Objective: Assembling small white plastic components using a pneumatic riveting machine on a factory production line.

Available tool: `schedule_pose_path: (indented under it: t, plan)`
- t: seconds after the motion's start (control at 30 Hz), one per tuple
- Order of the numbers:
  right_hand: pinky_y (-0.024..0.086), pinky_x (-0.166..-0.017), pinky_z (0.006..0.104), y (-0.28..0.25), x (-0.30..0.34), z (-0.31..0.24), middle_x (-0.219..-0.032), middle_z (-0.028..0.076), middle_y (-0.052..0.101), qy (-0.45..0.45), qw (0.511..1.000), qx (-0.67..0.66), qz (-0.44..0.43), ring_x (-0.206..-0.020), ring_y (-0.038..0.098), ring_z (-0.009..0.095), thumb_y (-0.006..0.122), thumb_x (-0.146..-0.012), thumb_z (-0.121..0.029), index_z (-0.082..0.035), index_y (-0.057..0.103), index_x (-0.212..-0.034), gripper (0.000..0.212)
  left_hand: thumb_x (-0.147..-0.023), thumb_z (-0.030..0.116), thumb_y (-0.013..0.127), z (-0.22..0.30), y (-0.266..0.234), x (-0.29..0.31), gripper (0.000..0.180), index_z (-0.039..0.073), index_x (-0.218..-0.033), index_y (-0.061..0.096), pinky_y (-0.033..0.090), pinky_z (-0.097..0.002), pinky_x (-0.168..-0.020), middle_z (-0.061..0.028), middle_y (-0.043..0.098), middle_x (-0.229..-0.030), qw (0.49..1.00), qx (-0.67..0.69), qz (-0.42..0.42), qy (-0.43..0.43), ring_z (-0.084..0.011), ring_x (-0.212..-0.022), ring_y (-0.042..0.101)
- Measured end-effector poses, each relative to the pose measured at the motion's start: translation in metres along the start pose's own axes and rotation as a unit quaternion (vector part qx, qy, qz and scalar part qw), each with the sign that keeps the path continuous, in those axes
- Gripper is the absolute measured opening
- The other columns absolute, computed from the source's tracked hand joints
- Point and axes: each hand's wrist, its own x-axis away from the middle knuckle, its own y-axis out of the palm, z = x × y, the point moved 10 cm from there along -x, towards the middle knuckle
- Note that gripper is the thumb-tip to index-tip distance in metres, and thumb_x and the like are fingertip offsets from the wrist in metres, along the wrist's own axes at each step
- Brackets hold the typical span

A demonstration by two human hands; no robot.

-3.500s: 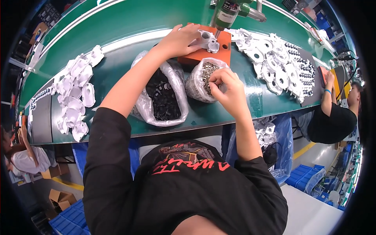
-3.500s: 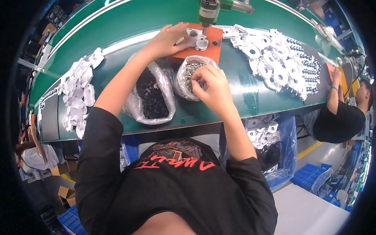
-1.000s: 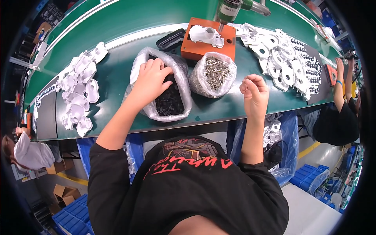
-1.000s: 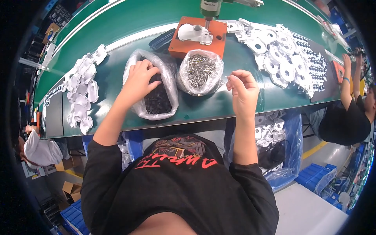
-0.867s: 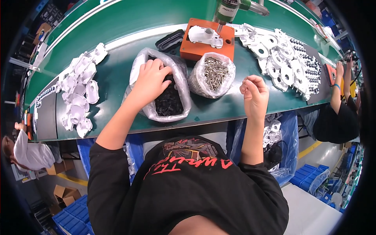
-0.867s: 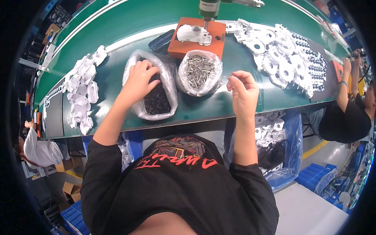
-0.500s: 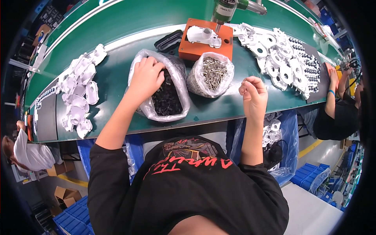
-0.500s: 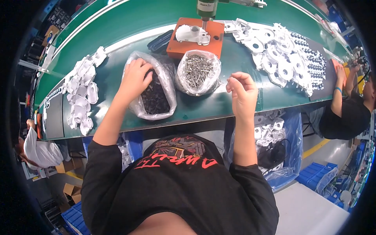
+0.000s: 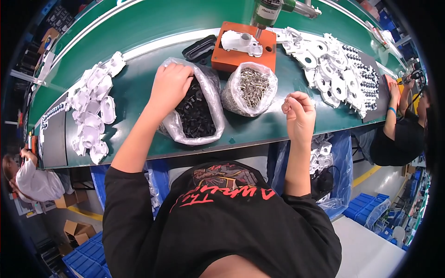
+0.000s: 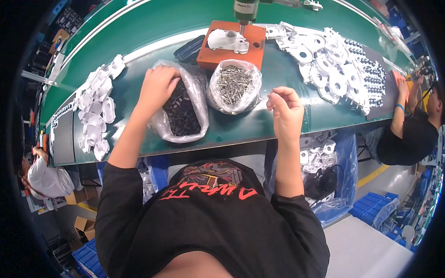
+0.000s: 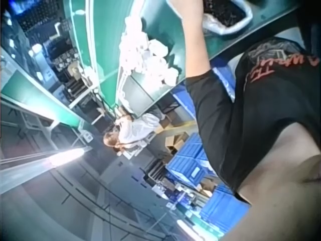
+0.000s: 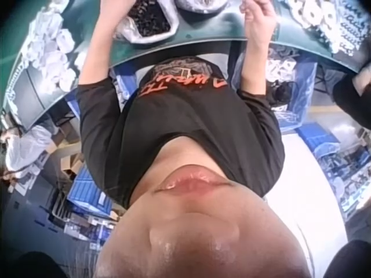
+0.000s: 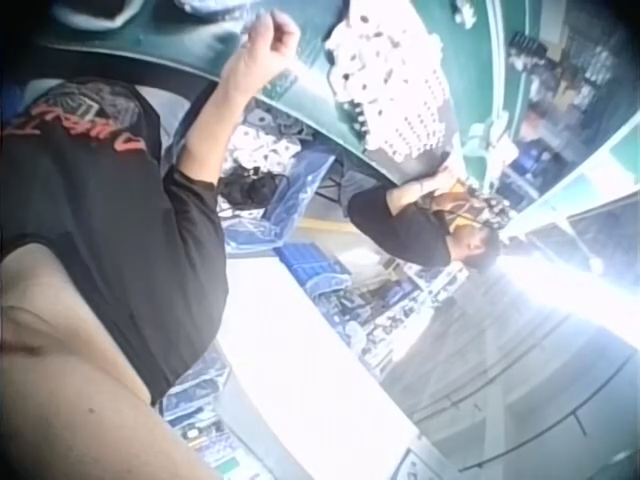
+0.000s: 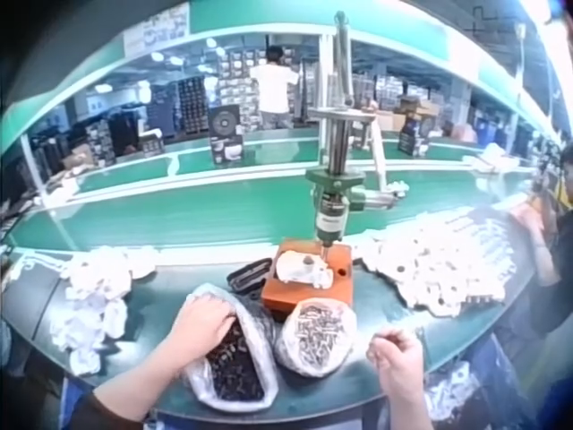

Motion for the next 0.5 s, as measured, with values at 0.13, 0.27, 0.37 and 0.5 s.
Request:
schedule_pose_path:
  t: [0.13,0.27,0.37,0.5]
  plan:
    - [0.041,-0.061,0.0253,-0.002,-0.001,0.005,-0.082,0.008,0.058,0.007,1.0,-0.006,-0.001,-0.067,0.051,0.013,0.057,-0.083,0.003,0.001,0.056,-0.094,0.01,-0.078,0.013,0.064,-0.015,-0.022,-0.013,0.012,0.003,-0.08,0.057,0.043,-0.0353,-0.073,-0.0099,0.061,-0.077,0.979,0.171,-0.035,-0.107,-0.0253,-0.078,0.058]
    - [0.041,-0.061,0.0253,-0.006,-0.003,0.007,-0.082,0.008,0.058,0.009,1.0,-0.006,0.006,-0.066,0.051,0.013,0.057,-0.083,0.003,0.001,0.056,-0.093,0.01,-0.08,0.016,0.063,-0.021,-0.027,-0.055,0.018,0.0,-0.085,0.06,0.046,-0.0333,-0.071,-0.0116,0.064,-0.078,0.956,0.272,-0.025,-0.108,-0.0237,-0.074,0.059]
    - [0.041,-0.061,0.0256,-0.005,-0.003,0.005,-0.082,0.008,0.058,0.007,1.0,-0.007,0.005,-0.066,0.051,0.013,0.056,-0.083,0.003,0.001,0.056,-0.093,0.01,-0.082,0.023,0.062,-0.018,-0.02,-0.105,0.025,0.0,-0.09,0.063,0.044,-0.0275,-0.074,-0.0068,0.065,-0.084,0.962,0.263,-0.035,-0.062,-0.0153,-0.081,0.059]
    - [0.041,-0.061,0.026,-0.014,0.001,-0.001,-0.082,0.009,0.058,-0.002,1.0,-0.008,0.017,-0.066,0.051,0.014,0.056,-0.083,0.004,0.001,0.056,-0.093,0.01,-0.081,0.026,0.063,-0.026,0.042,-0.174,0.027,0.001,-0.092,0.065,0.043,-0.0267,-0.074,-0.0055,0.064,-0.085,0.916,0.383,-0.102,-0.069,-0.012,-0.08,0.057]
